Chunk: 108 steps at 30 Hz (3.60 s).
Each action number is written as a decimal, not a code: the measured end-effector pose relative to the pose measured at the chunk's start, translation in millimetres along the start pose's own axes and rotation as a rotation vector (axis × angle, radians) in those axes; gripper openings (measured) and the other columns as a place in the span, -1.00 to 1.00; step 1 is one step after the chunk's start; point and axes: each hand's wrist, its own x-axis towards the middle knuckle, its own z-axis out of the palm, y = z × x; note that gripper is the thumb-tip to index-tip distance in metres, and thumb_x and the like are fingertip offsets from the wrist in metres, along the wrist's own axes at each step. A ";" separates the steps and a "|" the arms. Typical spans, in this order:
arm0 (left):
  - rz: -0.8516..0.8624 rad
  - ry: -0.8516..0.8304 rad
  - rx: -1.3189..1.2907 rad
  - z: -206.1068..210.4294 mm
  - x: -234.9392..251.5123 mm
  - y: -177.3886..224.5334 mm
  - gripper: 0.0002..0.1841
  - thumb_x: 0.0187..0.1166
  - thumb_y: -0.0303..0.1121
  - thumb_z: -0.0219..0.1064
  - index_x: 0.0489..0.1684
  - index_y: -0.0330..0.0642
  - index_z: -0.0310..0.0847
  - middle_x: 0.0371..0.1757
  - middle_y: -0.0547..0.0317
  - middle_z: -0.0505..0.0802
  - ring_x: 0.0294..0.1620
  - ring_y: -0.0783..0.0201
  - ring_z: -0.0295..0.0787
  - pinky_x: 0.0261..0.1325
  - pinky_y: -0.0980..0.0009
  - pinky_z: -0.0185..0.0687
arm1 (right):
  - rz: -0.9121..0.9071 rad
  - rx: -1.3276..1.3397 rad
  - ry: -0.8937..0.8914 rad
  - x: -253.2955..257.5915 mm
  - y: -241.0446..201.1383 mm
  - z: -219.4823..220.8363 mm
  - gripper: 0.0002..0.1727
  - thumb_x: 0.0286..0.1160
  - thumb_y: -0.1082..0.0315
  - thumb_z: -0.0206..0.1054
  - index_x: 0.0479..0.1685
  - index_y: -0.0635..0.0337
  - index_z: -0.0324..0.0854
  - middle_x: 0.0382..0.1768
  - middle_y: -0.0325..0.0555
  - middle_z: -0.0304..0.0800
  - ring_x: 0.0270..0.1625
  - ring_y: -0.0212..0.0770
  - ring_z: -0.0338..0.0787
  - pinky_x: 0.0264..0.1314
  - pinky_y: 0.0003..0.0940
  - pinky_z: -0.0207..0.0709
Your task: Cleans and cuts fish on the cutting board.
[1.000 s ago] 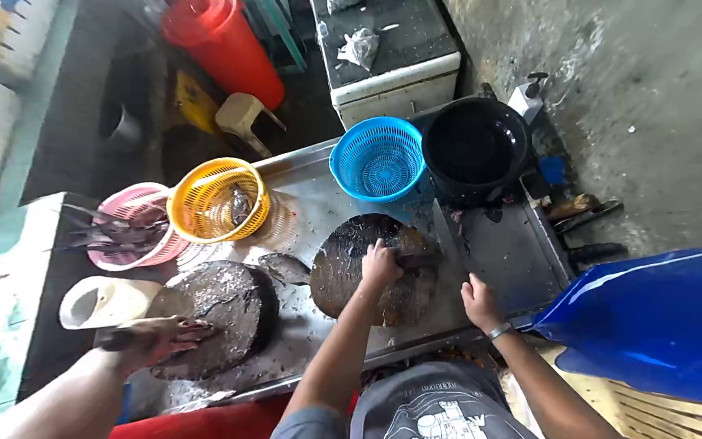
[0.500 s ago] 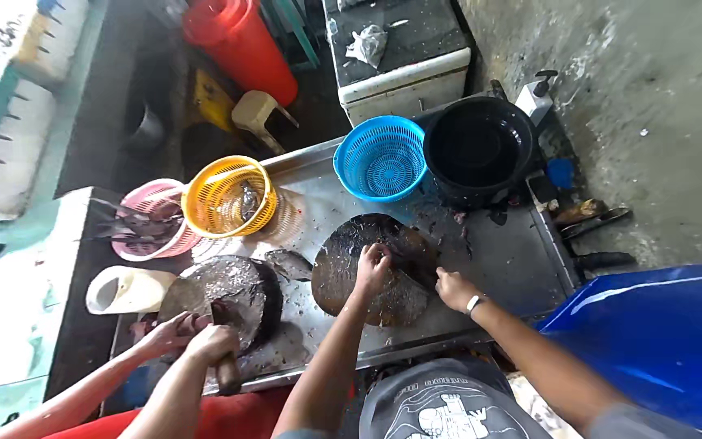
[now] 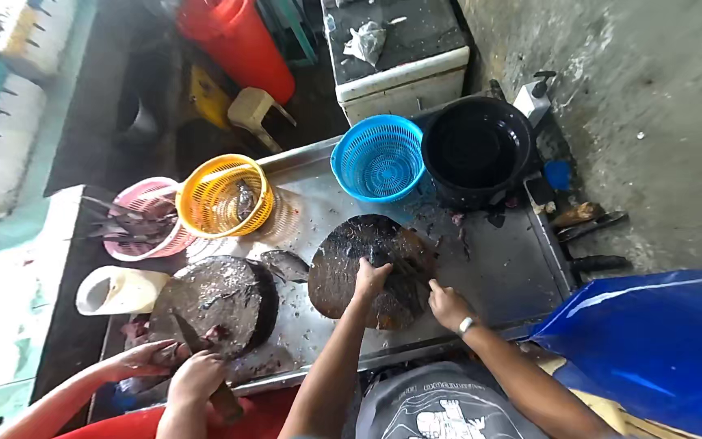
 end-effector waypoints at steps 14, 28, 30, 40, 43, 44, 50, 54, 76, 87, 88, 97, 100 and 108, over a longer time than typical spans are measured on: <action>0.102 0.079 0.836 -97.1 1.5 49.7 -0.13 0.52 0.24 0.38 0.70 -0.22 0.37 0.60 -0.39 0.54 0.63 -0.47 0.36 0.38 -0.53 0.40 | -0.237 -0.449 0.308 -17.2 85.1 -6.6 -0.36 0.81 0.26 0.00 0.87 -0.45 0.18 0.39 0.39 0.67 0.33 0.44 0.72 0.27 0.39 0.56; 0.356 0.130 0.886 -8.8 -62.4 -28.4 -0.54 0.85 -0.14 0.06 0.62 -0.15 0.40 0.50 -0.11 0.69 0.47 -0.25 0.63 0.32 -0.16 0.65 | -0.184 0.003 0.047 -5.2 3.4 -37.7 -0.49 0.89 -0.01 -0.03 0.21 0.27 0.60 -0.15 0.19 0.81 0.02 0.14 0.86 0.16 0.14 0.67; 0.361 0.126 0.875 -9.9 -60.5 -30.0 -0.53 0.84 -0.12 0.09 0.62 -0.14 0.41 0.49 -0.10 0.70 0.47 -0.23 0.63 0.32 -0.16 0.65 | -0.182 -0.219 -0.035 -10.0 -17.4 -50.8 -0.50 0.91 0.00 -0.08 0.32 0.21 0.54 -0.03 0.23 0.82 0.16 0.22 0.84 0.22 0.21 0.66; 0.475 0.132 0.836 -11.9 -56.2 -35.1 -0.59 0.71 -0.31 0.24 0.51 -0.16 0.47 0.35 -0.16 0.75 0.35 -0.29 0.69 0.18 -0.18 0.70 | -0.072 -0.773 0.017 -32.6 -94.5 -97.0 -0.67 0.86 0.05 0.04 0.26 0.00 0.58 -0.17 0.11 0.86 -0.07 0.24 0.90 -0.15 0.25 0.73; 0.478 0.122 0.817 -14.8 -53.6 -37.6 -0.59 0.71 -0.31 0.24 0.50 -0.16 0.48 0.30 -0.16 0.76 0.34 -0.28 0.68 0.18 -0.17 0.70 | -0.088 -0.722 -0.043 -28.0 -96.3 -93.2 -0.65 0.85 0.03 0.05 0.22 0.05 0.58 -0.18 0.11 0.85 -0.06 0.20 0.90 -0.08 0.25 0.74; 0.493 0.122 0.809 -15.5 -52.8 -37.7 -0.60 0.73 -0.29 0.24 0.48 -0.17 0.48 0.27 -0.17 0.77 0.33 -0.28 0.69 0.18 -0.16 0.70 | -0.081 -0.711 -0.070 -26.9 -93.4 -90.1 -0.64 0.85 0.04 0.05 0.23 0.07 0.58 -0.16 0.12 0.85 -0.03 0.21 0.89 -0.04 0.25 0.73; 0.541 0.100 0.825 -17.7 -52.0 -38.3 -0.59 0.71 -0.34 0.24 0.50 -0.21 0.48 0.26 -0.21 0.77 0.36 -0.26 0.68 0.22 -0.14 0.69 | -0.001 -0.701 -0.091 -23.1 -83.1 -92.0 -0.64 0.84 0.08 0.08 0.24 0.10 0.62 -0.13 0.15 0.86 -0.01 0.22 0.89 -0.02 0.28 0.73; 0.588 0.077 0.818 -15.0 -50.9 -38.7 -0.55 0.69 -0.38 0.25 0.54 -0.26 0.42 0.28 -0.30 0.73 0.36 -0.32 0.66 0.24 -0.17 0.67 | 0.087 -0.493 -0.170 -3.8 -74.2 -98.8 -0.61 0.84 0.05 0.11 0.03 0.22 0.62 -0.34 0.15 0.75 -0.36 0.08 0.78 -0.32 0.06 0.66; 0.551 -0.041 0.911 -56.1 -31.8 24.8 -0.65 0.70 -0.39 0.21 0.44 -0.06 0.49 0.23 -0.13 0.79 0.11 -0.32 0.79 -0.07 -0.29 0.68 | 0.022 -0.858 0.119 -25.6 -53.4 -125.8 -0.52 0.82 -0.13 0.03 -0.08 0.02 0.71 -0.26 0.09 0.86 -0.07 0.23 0.89 -0.11 0.28 0.69; 0.554 -0.080 0.910 -66.8 -7.4 28.4 -0.62 0.66 -0.31 0.24 0.43 -0.07 0.48 0.14 -0.13 0.83 0.03 -0.26 0.83 -0.06 -0.27 0.67 | -0.092 -1.264 -0.096 -38.6 -119.4 -128.6 -0.59 0.83 -0.04 0.05 0.06 0.01 0.73 -0.24 0.06 0.85 -0.08 0.18 0.88 -0.11 0.18 0.69; 0.549 -0.099 0.880 -68.2 -5.8 26.7 -0.57 0.64 -0.23 0.29 0.46 -0.07 0.48 0.20 -0.14 0.81 0.06 -0.27 0.82 -0.04 -0.30 0.67 | -0.070 -1.240 -0.027 -36.9 -122.3 -137.6 -0.57 0.83 -0.07 0.04 0.07 0.00 0.72 -0.25 0.07 0.85 -0.10 0.19 0.88 -0.15 0.19 0.70; 0.591 -0.150 0.873 -56.3 -13.8 27.2 -0.58 0.71 -0.16 0.28 0.50 0.01 0.45 0.25 -0.05 0.79 -0.03 -0.21 0.85 -0.10 -0.23 0.71 | -0.100 -1.275 0.070 -13.2 -112.7 -167.9 -0.55 0.84 -0.11 -0.01 -0.07 -0.03 0.68 -0.38 -0.02 0.82 -0.21 0.12 0.89 -0.27 0.10 0.70; 0.611 -0.152 0.895 -53.8 -18.2 30.3 -0.58 0.71 -0.18 0.29 0.51 0.00 0.45 0.24 -0.03 0.80 -0.01 -0.19 0.85 -0.08 -0.21 0.72 | -0.104 -1.316 0.027 -21.8 -111.1 -172.6 -0.55 0.84 -0.11 0.00 -0.06 -0.02 0.67 -0.38 -0.03 0.80 -0.22 0.10 0.88 -0.28 0.07 0.69; 0.627 -0.160 0.897 -52.7 -22.6 38.4 -0.61 0.65 -0.30 0.31 0.45 -0.01 0.50 0.18 -0.06 0.83 0.05 -0.20 0.83 0.03 -0.22 0.67 | -0.146 -1.412 -0.117 -33.8 -139.0 -169.8 -0.70 0.82 0.11 0.12 0.05 0.06 0.69 -0.28 0.04 0.82 -0.14 0.15 0.87 -0.17 0.10 0.69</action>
